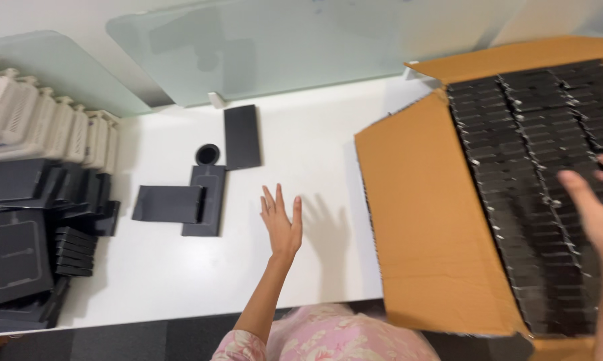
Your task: The person takes black boxes from a table, opens them to place a white item inside, closes the boxes, and stacks them inside a large cardboard shipping box.
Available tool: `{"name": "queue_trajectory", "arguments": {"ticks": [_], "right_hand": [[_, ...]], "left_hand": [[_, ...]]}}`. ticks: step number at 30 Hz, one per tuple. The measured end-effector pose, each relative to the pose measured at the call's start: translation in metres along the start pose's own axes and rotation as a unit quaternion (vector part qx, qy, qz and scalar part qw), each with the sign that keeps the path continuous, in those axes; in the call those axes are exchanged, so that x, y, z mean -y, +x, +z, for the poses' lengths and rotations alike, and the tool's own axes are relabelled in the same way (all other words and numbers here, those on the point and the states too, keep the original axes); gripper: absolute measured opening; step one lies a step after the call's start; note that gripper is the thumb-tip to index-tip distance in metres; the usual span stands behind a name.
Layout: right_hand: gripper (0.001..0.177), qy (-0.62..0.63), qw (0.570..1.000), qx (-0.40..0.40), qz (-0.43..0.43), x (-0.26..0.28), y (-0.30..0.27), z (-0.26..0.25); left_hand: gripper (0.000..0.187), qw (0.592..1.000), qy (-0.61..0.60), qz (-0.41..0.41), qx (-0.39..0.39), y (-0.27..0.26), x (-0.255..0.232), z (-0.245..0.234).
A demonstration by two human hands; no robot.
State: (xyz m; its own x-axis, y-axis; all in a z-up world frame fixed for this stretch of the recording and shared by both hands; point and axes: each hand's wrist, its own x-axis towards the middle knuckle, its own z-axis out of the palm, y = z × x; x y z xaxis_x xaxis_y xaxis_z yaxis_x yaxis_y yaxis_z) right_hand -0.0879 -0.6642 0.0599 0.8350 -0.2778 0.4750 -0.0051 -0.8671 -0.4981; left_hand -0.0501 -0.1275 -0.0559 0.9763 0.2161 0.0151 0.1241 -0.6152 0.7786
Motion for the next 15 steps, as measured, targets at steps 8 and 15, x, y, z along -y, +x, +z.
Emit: {"name": "queue_trajectory", "arguments": {"ticks": [8, 15], "right_hand": [[0.076, 0.104, 0.962, 0.235, -0.098, 0.24, 0.031, 0.135], [0.075, 0.277, 0.869, 0.409, -0.015, 0.319, 0.0, 0.316]], "left_hand": [[0.074, 0.999, -0.004, -0.048, -0.011, 0.062, 0.056, -0.057], [0.067, 0.997, -0.043, -0.059, 0.031, 0.138, 0.1, -0.066]]}}
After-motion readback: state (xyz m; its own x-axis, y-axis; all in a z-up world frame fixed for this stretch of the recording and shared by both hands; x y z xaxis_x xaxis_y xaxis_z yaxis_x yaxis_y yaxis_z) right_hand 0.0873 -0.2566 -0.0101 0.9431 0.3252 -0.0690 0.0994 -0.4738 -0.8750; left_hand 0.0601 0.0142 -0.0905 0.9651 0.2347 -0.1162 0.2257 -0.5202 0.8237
